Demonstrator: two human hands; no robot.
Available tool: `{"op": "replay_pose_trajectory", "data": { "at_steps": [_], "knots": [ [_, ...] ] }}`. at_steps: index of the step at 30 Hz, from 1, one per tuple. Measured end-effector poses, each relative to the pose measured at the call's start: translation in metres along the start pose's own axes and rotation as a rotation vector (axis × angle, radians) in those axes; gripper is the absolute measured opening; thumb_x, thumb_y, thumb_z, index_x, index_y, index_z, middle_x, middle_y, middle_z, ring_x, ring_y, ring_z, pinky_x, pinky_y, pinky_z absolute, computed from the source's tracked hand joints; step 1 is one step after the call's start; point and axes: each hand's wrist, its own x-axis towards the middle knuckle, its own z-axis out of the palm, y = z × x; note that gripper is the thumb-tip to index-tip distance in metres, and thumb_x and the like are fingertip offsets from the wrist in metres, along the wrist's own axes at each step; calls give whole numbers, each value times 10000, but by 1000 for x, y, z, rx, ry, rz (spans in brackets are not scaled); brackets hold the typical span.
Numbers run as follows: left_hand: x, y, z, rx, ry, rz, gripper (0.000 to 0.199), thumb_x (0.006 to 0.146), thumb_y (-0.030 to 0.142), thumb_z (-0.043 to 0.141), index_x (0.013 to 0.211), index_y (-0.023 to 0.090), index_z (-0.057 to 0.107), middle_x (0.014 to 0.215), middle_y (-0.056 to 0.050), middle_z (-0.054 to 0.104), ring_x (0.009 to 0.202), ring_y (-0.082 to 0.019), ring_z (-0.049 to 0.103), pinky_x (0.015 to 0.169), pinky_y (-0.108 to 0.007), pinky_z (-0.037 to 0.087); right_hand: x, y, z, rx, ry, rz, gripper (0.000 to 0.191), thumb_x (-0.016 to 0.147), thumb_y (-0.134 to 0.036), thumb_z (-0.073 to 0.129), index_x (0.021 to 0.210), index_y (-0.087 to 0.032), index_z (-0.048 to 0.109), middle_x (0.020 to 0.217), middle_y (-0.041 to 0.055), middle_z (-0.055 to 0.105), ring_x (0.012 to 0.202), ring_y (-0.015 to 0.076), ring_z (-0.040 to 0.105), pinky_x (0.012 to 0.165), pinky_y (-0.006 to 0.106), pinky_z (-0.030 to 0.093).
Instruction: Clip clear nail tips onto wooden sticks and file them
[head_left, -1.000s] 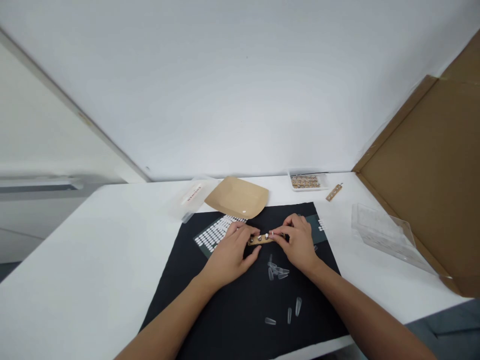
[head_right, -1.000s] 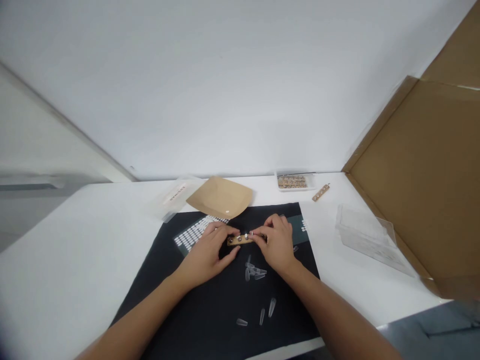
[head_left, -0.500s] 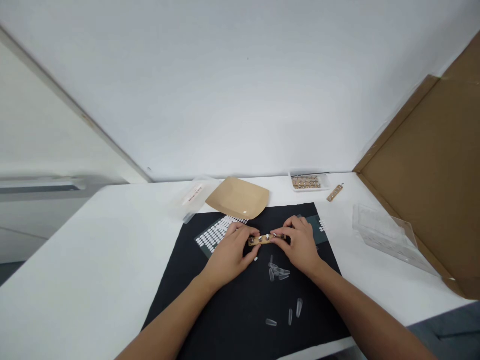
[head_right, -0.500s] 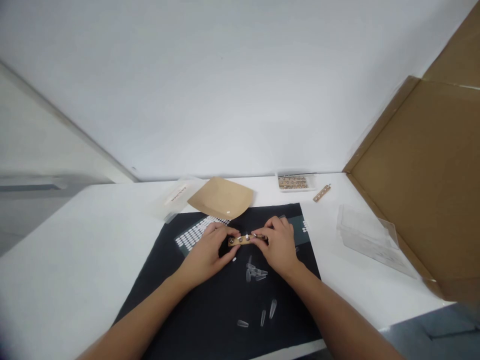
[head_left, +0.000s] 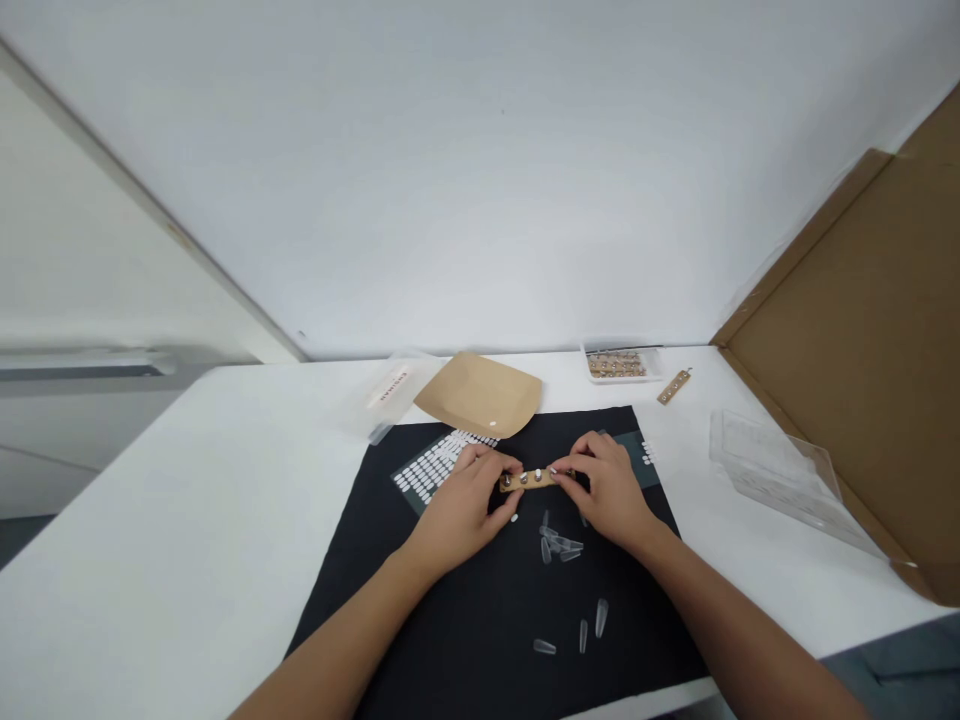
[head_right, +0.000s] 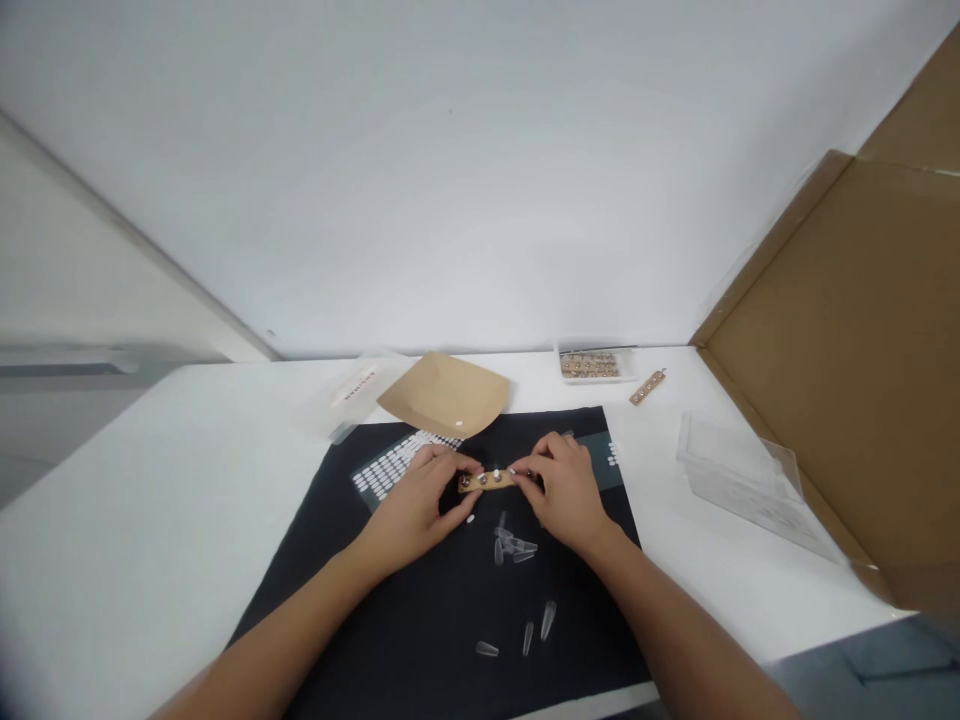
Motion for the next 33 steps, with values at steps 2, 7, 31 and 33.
{"op": "replay_pose_trajectory", "data": {
  "at_steps": [2, 7, 31, 33],
  "knots": [
    [0, 0, 0, 4, -9, -7, 204, 971, 200, 644, 1168, 234, 605, 1092, -63, 693, 1072, -274, 578, 932, -433, 527, 0, 0, 1, -7, -3, 2, 91, 985, -264, 725, 1032, -290, 799, 1014, 48, 624, 977, 233, 572, 880, 407, 413],
    [-1, -1, 2, 8, -17, -17, 201, 975, 202, 645, 1166, 235, 593, 1089, -60, 685, 1082, -278, 573, 927, -428, 519, 0, -2, 1, -7, 0, -5, 69, 969, -245, 736, 1014, -275, 779, 1006, 38, 620, 978, 226, 571, 922, 418, 397],
    [0, 1, 0, 1, 4, -25, 160, 973, 204, 646, 1130, 234, 636, 1049, -60, 706, 1052, -276, 584, 907, -431, 536, -1, 2, 0, -29, -45, -6, 35, 1003, -248, 704, 1013, -260, 735, 1008, 37, 631, 983, 227, 573, 879, 384, 385],
    [0, 1, 0, -2, 8, -26, 160, 969, 207, 651, 1127, 235, 645, 1043, -59, 709, 1049, -273, 588, 903, -428, 542, -1, 3, 1, -31, -42, -4, 36, 999, -251, 711, 1016, -264, 740, 1003, 38, 628, 976, 227, 571, 872, 382, 382]
  ]
}}
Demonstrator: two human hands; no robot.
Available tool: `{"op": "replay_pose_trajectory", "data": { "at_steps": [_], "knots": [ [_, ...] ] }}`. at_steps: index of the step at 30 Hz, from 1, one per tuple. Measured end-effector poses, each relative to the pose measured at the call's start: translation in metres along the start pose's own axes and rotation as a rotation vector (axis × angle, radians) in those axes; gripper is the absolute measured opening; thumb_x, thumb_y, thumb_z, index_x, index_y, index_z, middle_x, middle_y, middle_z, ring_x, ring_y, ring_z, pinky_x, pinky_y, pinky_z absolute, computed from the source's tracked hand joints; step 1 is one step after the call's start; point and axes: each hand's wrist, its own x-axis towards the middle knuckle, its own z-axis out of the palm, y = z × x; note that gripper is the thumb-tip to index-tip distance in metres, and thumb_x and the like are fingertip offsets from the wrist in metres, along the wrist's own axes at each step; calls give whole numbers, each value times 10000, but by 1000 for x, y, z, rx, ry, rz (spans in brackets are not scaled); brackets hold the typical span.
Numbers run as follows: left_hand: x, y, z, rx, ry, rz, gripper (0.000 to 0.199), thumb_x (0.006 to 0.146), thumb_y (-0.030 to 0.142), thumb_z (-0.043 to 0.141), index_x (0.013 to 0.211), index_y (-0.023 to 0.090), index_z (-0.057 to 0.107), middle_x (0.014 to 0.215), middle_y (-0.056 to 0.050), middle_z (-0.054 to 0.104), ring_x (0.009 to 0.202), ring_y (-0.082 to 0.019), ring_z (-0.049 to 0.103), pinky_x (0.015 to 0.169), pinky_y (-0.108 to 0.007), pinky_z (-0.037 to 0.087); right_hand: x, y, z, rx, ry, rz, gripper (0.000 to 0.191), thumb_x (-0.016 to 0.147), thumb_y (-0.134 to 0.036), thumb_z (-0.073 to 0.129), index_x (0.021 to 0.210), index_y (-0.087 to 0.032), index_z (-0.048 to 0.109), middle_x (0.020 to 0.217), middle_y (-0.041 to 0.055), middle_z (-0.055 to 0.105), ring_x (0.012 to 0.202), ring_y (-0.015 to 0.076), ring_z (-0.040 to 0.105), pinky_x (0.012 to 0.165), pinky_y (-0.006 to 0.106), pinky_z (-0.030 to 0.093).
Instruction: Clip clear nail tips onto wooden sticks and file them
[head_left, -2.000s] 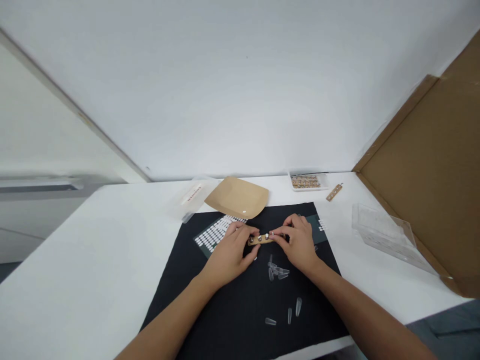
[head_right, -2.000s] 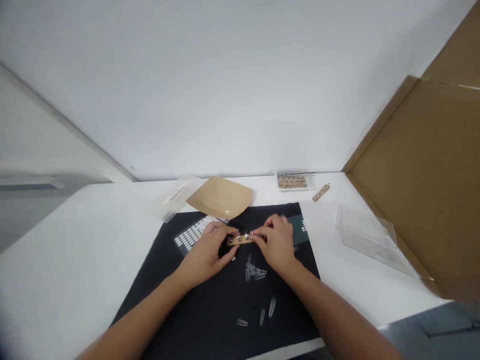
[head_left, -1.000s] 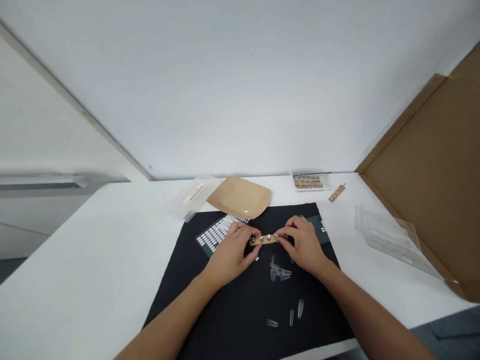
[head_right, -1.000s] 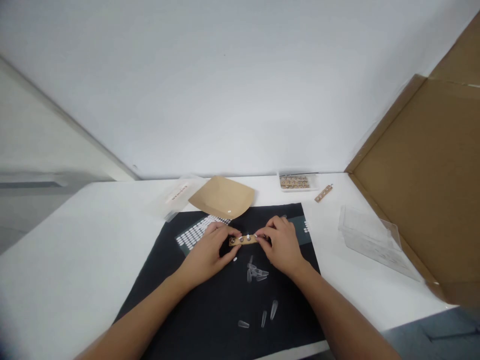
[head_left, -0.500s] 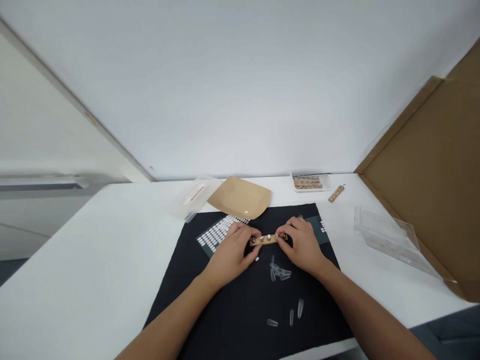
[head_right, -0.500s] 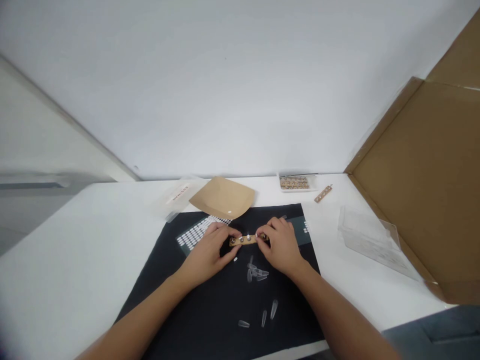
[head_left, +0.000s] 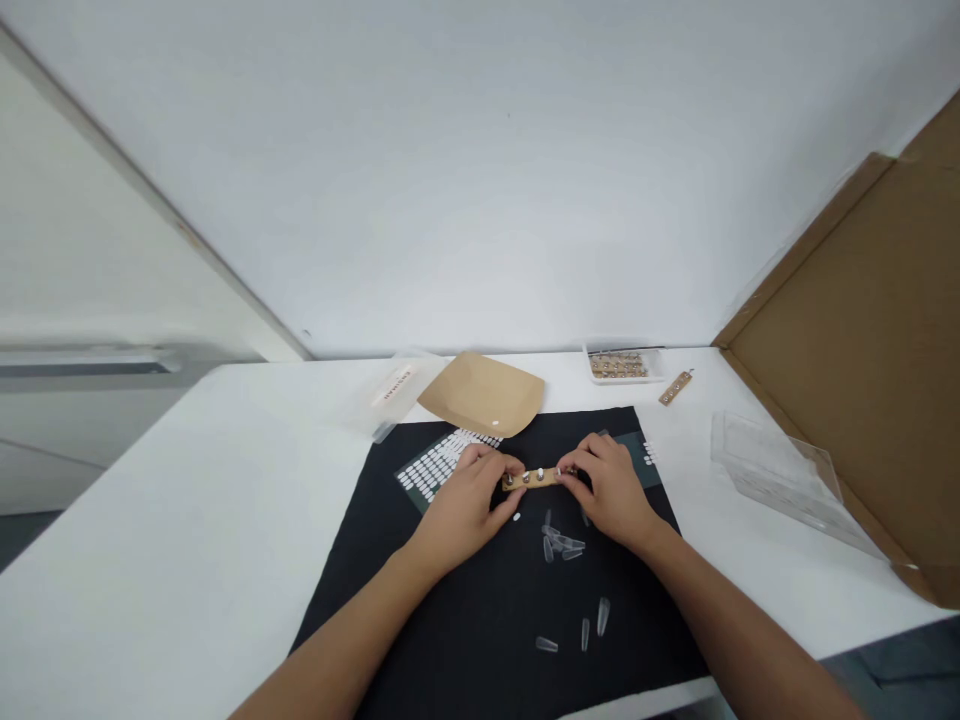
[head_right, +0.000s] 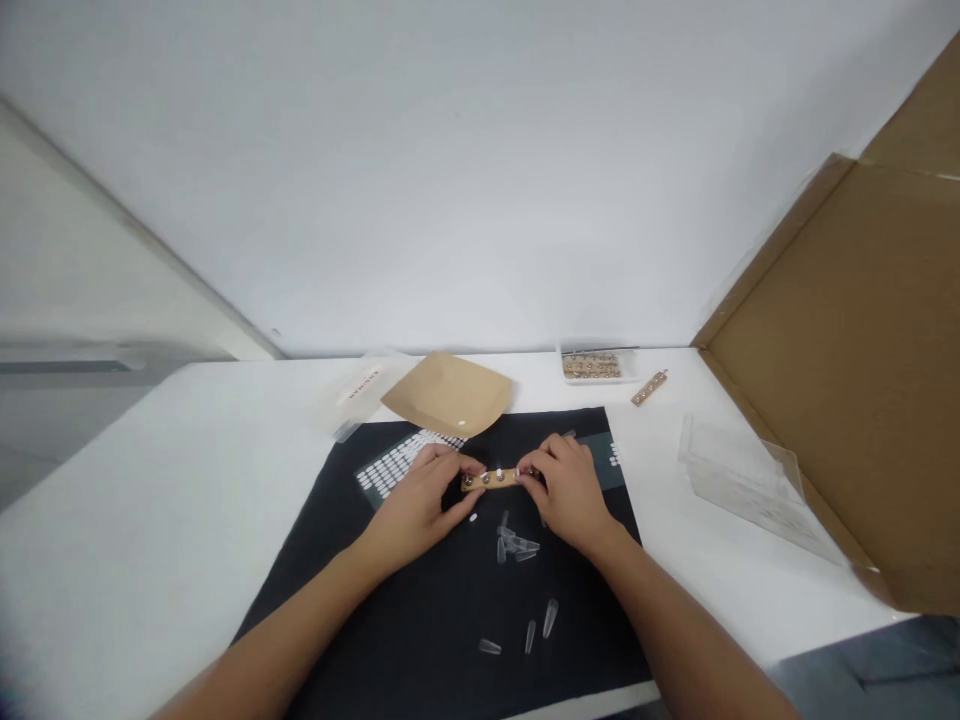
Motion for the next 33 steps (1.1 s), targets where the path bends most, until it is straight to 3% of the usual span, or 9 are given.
{"op": "replay_pose_trajectory", "data": {
  "at_steps": [14, 22, 33],
  "knots": [
    [1, 0, 0, -12, -11, -4, 146, 974, 224, 643, 1119, 231, 650, 1039, -60, 709, 1048, -278, 587, 908, -437, 526, 1, 0, 4, 37, 24, 26, 16, 979, -246, 739, 981, -259, 729, 976, 26, 624, 977, 222, 587, 867, 377, 379],
    [4, 5, 2, 18, 52, 60, 168, 1018, 254, 602, 1159, 227, 689, 1101, -80, 730, 1046, -270, 610, 965, -450, 489, 0, -1, 4, 46, 2, 28, 60, 975, -278, 748, 1033, -268, 737, 1005, 32, 625, 997, 228, 587, 873, 378, 384],
    [5, 1, 8, 3, 106, 101, 122, 1031, 214, 601, 988, 197, 714, 1000, -67, 728, 945, -232, 597, 885, -399, 461, 0, -1, 4, 63, -20, 41, 83, 980, -309, 750, 1055, -275, 748, 1013, 31, 616, 1025, 227, 585, 885, 374, 385]
  ]
}}
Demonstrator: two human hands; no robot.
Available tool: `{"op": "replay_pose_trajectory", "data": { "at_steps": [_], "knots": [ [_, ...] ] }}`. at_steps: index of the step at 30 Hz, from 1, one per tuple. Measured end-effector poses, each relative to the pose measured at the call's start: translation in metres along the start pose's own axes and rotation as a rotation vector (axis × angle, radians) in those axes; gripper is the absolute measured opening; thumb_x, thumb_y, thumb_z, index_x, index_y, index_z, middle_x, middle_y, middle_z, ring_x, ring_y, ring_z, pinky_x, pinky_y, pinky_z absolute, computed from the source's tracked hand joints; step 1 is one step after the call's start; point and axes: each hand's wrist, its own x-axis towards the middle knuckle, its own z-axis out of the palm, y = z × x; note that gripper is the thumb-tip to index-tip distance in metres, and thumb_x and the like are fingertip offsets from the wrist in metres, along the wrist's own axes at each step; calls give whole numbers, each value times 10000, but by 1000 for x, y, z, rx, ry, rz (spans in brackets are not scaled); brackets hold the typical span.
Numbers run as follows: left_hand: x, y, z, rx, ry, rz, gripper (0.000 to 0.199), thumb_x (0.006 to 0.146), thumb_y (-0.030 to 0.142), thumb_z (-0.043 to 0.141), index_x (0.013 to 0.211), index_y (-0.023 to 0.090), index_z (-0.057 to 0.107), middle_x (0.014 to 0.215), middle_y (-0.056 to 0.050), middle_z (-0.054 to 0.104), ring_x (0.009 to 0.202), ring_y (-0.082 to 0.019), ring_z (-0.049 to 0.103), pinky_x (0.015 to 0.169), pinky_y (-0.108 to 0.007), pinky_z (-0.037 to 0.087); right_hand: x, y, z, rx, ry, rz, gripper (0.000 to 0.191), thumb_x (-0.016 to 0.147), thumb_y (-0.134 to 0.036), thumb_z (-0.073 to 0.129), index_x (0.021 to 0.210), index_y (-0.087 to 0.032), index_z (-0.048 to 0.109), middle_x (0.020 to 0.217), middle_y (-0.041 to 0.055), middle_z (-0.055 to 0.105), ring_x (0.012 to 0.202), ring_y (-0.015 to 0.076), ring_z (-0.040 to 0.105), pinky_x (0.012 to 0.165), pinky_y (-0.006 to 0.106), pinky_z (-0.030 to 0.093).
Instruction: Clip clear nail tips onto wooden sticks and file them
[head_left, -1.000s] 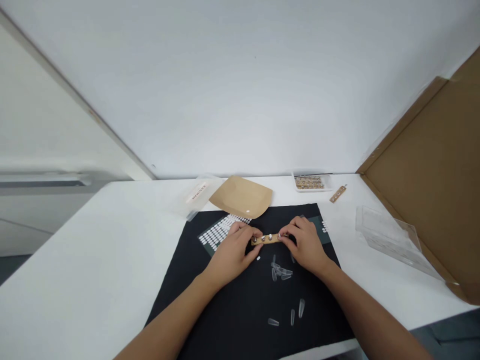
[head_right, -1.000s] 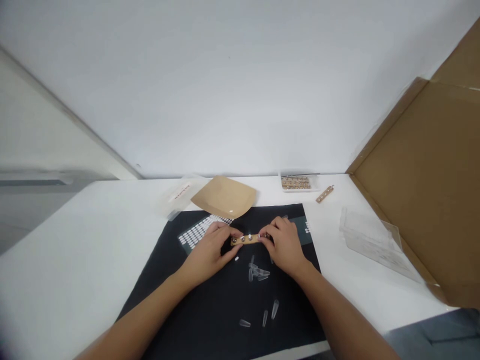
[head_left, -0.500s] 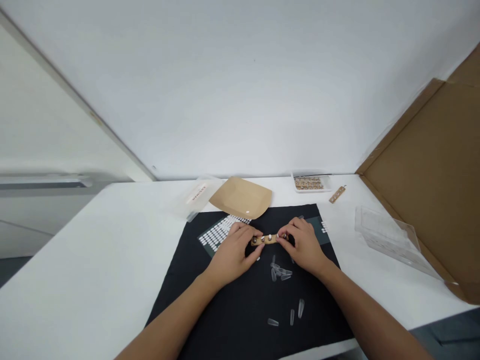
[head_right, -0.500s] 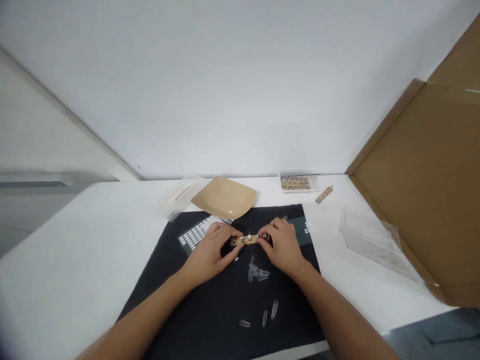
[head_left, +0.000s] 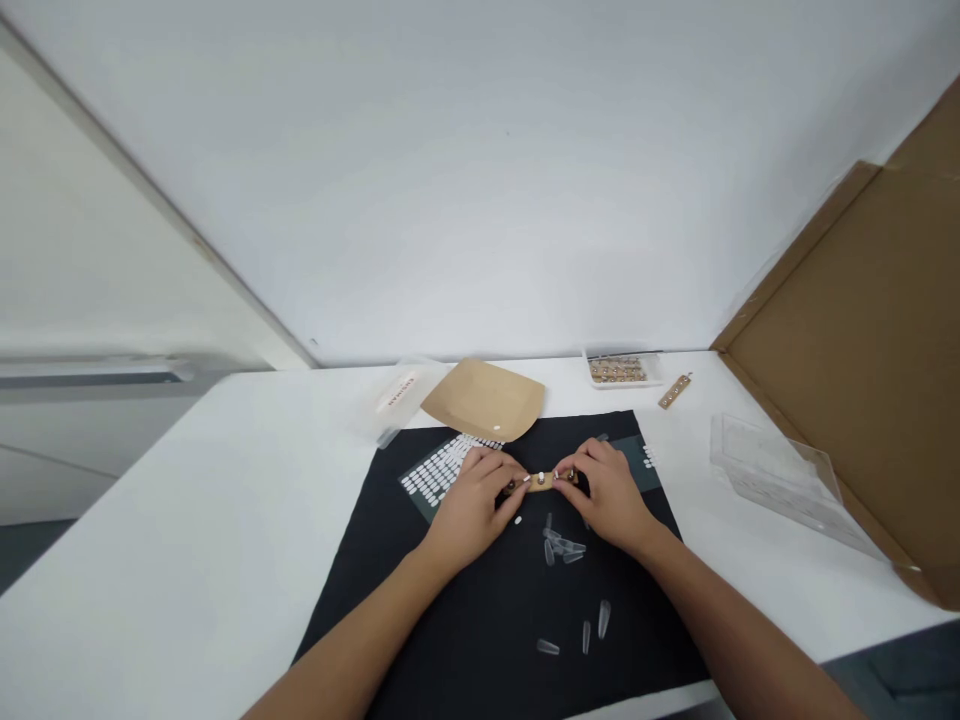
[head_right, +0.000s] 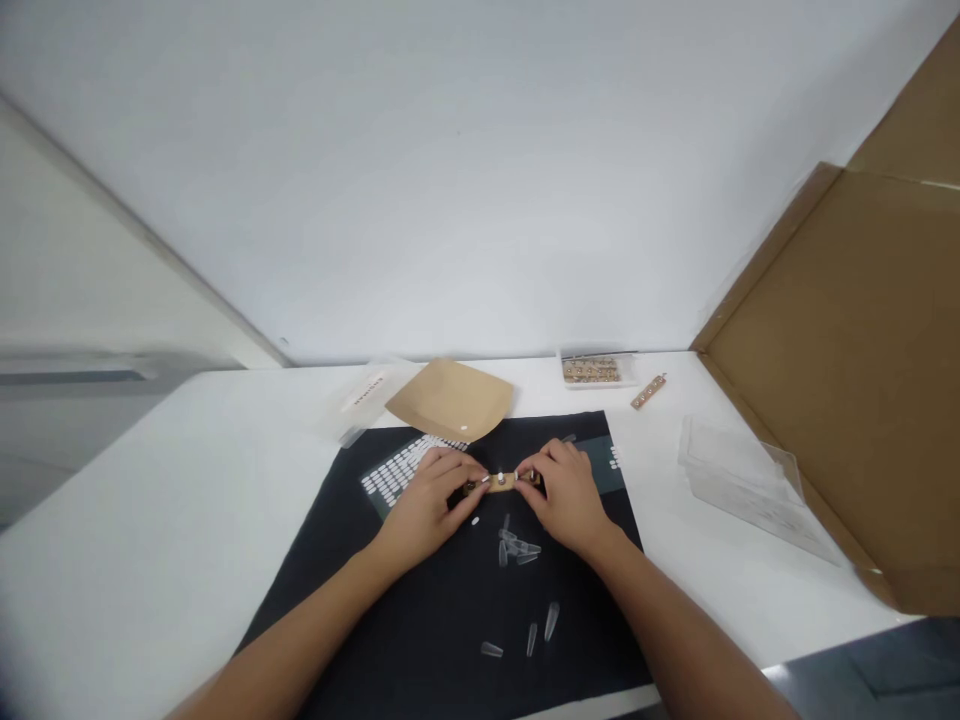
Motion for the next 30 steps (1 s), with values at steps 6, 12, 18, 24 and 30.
{"op": "replay_pose_trajectory", "data": {
  "at_steps": [6, 12, 18, 24, 30],
  "knots": [
    [1, 3, -2, -43, 65, 42, 129, 1036, 204, 583, 1001, 196, 707, 988, -65, 740, 938, -223, 627, 912, -415, 467, 0, 0, 0, -4, 1, 3, 76, 976, -301, 749, 1046, -273, 738, 1009, 29, 614, 1013, 228, 588, 885, 381, 390],
    [1, 11, -9, -80, 202, 135, 110, 982, 130, 654, 1048, 204, 700, 1009, -62, 752, 953, -217, 665, 929, -417, 489, -3, -7, -8, -39, 129, -73, 403, 883, -320, 794, 1252, -235, 656, 1105, 80, 588, 1058, 280, 558, 938, 438, 426],
    [4, 30, -13, -218, 248, 202, 165, 939, 81, 713, 1041, 210, 699, 1009, -52, 791, 923, -197, 717, 940, -421, 519, -12, -26, -19, 105, 213, -299, 261, 939, -228, 655, 1199, -235, 633, 1076, 76, 575, 1030, 262, 561, 940, 453, 443],
    [4, 36, -12, -240, 273, 145, 102, 920, 118, 755, 950, 205, 710, 916, -41, 775, 867, -187, 704, 843, -371, 554, -17, -35, -11, 343, 86, -361, 292, 950, -203, 644, 1229, -227, 564, 1149, 93, 639, 1084, 253, 590, 951, 428, 497],
    [-1, 36, -9, -296, 247, 58, 108, 911, 156, 776, 991, 210, 728, 880, -58, 740, 827, -172, 663, 500, -187, 491, -18, -31, -5, 436, 43, -280, 230, 986, -254, 658, 1210, -243, 605, 1114, 74, 700, 994, 224, 632, 882, 385, 519]
  ]
}}
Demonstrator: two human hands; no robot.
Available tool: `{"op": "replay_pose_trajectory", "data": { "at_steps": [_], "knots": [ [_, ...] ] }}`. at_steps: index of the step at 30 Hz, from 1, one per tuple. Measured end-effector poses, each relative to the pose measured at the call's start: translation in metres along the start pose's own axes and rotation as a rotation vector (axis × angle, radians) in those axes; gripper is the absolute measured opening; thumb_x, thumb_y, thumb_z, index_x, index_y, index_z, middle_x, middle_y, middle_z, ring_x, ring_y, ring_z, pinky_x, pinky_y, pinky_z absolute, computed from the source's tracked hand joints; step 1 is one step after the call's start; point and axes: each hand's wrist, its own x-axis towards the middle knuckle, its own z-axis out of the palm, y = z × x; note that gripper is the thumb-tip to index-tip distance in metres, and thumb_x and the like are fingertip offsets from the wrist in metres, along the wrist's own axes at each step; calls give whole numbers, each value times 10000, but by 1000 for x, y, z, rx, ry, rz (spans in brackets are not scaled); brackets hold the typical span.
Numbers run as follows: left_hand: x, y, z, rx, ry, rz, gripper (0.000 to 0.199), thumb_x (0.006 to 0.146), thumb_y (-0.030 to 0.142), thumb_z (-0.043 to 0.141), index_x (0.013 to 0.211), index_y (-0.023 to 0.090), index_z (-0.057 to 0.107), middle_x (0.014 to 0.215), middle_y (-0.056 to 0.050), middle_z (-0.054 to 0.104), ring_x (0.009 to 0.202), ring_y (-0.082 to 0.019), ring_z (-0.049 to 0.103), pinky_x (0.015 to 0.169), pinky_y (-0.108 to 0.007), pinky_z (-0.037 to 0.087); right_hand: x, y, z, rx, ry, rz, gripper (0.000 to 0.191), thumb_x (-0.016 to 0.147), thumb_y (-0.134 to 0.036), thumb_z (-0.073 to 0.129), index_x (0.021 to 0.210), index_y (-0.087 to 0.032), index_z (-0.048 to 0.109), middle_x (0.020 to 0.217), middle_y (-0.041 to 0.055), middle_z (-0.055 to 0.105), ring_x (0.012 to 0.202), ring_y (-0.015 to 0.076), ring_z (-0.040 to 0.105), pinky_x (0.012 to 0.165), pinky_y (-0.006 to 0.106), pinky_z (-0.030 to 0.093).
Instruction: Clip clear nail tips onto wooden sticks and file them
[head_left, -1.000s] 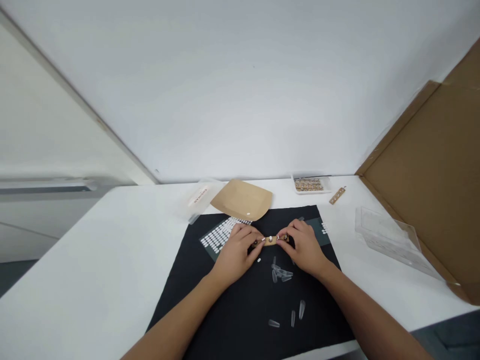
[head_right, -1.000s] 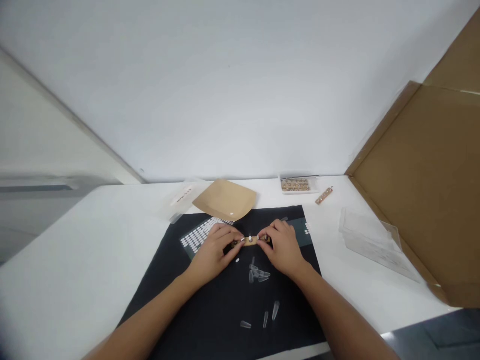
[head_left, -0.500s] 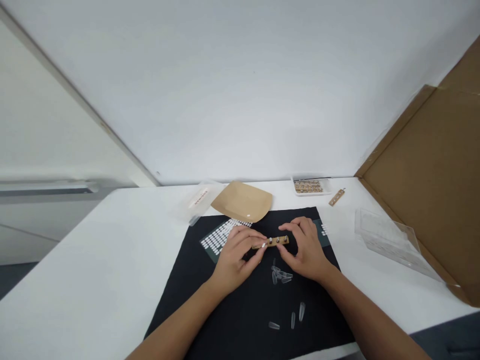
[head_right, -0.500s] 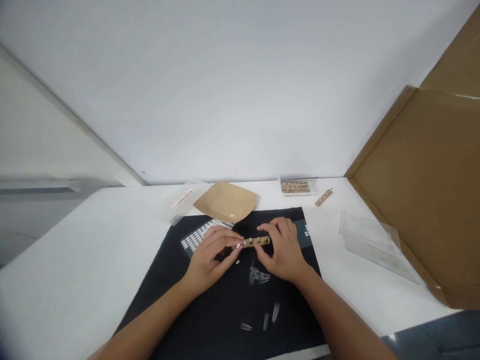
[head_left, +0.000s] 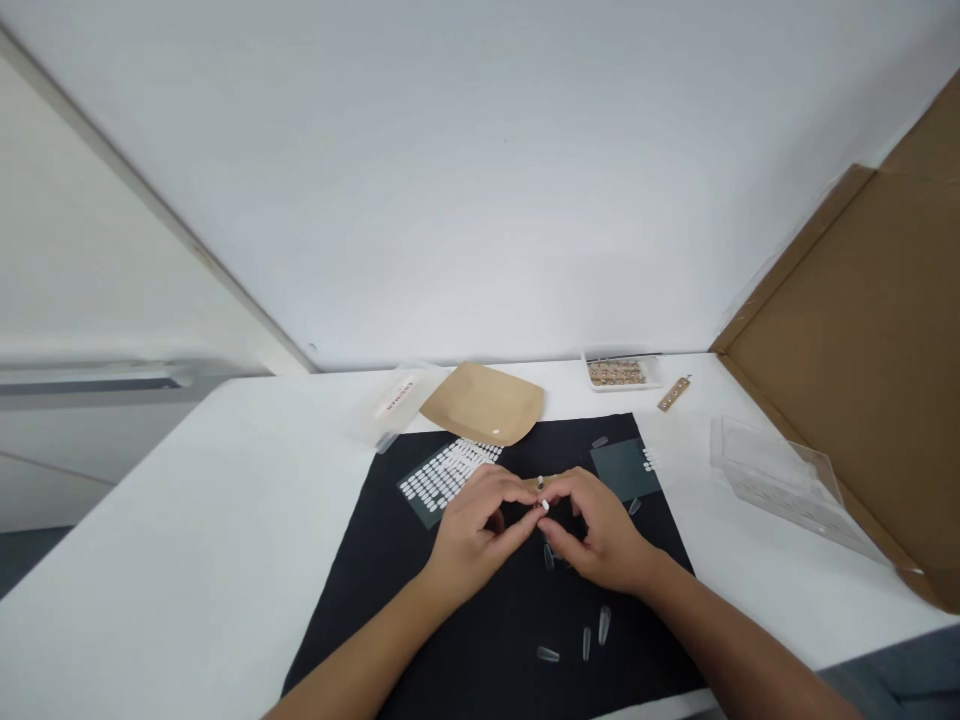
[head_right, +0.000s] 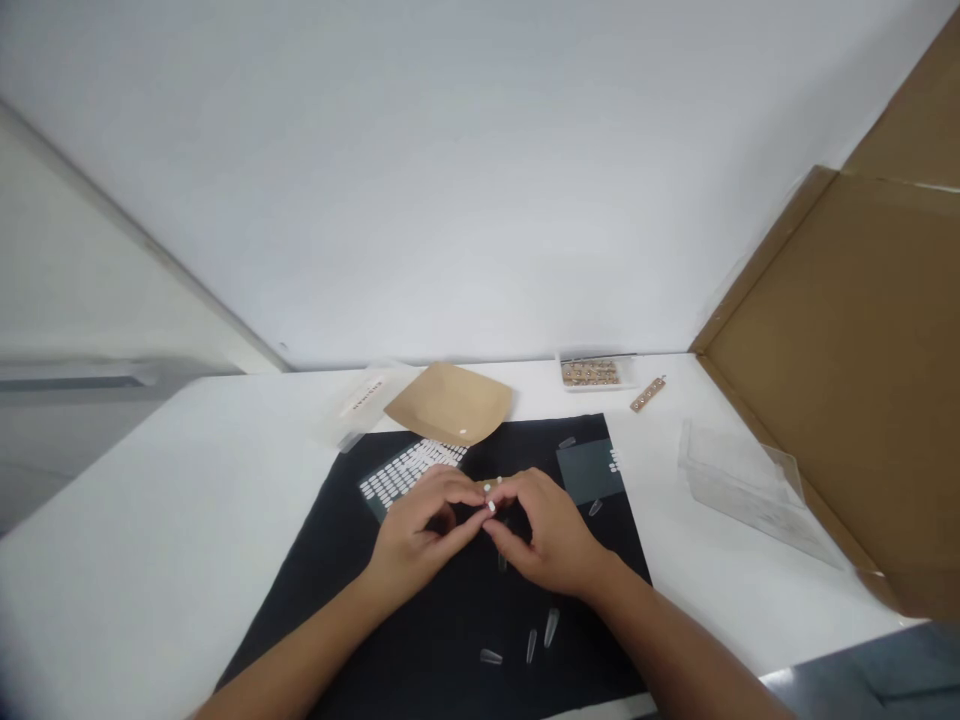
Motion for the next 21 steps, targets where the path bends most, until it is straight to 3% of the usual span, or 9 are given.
{"op": "replay_pose_trajectory", "data": {
  "at_steps": [7, 14, 21],
  "knots": [
    [-2, 3, -1, -16, -8, -2, 112, 904, 146, 773, 987, 208, 728, 884, -64, 726, 839, -167, 654, 463, -145, 481, -1, -2, -1, 132, 8, 120, 150, 1001, -339, 674, 1115, -242, 682, 1042, 50, 721, 871, 181, 649, 713, 297, 499],
    [-1, 4, 0, 29, 8, 59, 82, 918, 183, 775, 962, 215, 714, 876, -47, 742, 839, -184, 673, 676, -285, 563, -1, -3, 0, 177, 22, 122, 137, 1029, -353, 644, 1058, -229, 695, 996, 47, 703, 826, 171, 634, 729, 303, 497],
    [-2, 3, 1, -27, -36, 80, 132, 907, 173, 781, 962, 219, 671, 865, -27, 729, 727, -162, 633, 675, -300, 528, -1, -4, -1, 275, 5, 120, 236, 1046, -431, 610, 958, -221, 672, 938, 45, 705, 863, 188, 640, 810, 337, 513]
  ]
}}
